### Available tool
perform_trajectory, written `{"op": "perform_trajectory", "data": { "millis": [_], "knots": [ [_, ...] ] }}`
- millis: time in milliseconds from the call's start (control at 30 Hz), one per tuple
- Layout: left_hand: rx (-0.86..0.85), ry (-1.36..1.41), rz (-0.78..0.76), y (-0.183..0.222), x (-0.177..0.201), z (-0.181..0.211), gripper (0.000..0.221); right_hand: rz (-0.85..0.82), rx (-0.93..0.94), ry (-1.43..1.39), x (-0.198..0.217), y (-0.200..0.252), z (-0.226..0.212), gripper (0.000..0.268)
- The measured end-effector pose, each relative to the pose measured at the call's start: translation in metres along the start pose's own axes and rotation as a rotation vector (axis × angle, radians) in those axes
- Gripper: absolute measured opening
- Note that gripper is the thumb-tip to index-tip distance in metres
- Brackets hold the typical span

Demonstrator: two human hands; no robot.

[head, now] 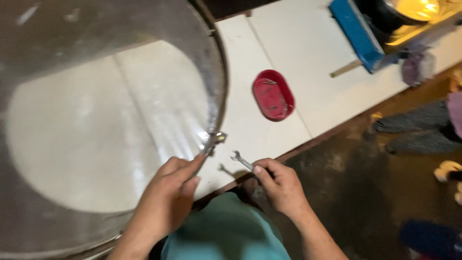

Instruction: Adjusting the tension bolts on a drum using a wrench and fingers

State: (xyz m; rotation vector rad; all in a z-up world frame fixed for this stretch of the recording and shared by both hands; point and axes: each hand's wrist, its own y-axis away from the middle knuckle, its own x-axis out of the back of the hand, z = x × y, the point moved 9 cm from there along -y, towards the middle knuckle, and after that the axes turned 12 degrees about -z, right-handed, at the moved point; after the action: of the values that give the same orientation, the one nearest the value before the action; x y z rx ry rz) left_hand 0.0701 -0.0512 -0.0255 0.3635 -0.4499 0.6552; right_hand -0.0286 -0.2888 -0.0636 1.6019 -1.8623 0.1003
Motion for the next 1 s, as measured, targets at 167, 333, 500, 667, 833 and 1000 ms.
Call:
{"op": "perform_trajectory", "data": {
  "millis": [167, 333, 500, 667, 833, 1000],
  "knots": [
    [0.173, -0.026, -0.090, -0.006, -0.012, -0.019, 0.058, -0.002, -0.286, -0.170, -0.028, 0.004, 0.007, 0.020],
    [0.200, 0.017, -0.146, -0.006, -0.010, -0.012, 0.056, 0.009, -0.193, -0.660, -0.056, -0.007, 0.004, 0.012],
    [0.184, 0.051, -0.142, -0.002, -0.003, 0.004, 0.055, -0.066, -0.225, -0.874, -0.071, -0.006, -0.009, 0.012],
    [0.034, 0.013, -0.071, 0.000, -0.001, 0.010, 0.052, -0.145, -0.218, -1.019, -0.091, -0.011, -0.013, 0.013],
    [-0.180, -0.077, 0.109, 0.007, 0.011, 0.032, 0.047, -0.170, -0.117, -0.835, -0.072, -0.027, 0.018, 0.011],
    [-0.174, -0.069, 0.128, 0.006, 0.011, 0.030, 0.050, -0.326, -0.119, -0.091, 0.009, -0.091, 0.004, 0.017]
  ]
}}
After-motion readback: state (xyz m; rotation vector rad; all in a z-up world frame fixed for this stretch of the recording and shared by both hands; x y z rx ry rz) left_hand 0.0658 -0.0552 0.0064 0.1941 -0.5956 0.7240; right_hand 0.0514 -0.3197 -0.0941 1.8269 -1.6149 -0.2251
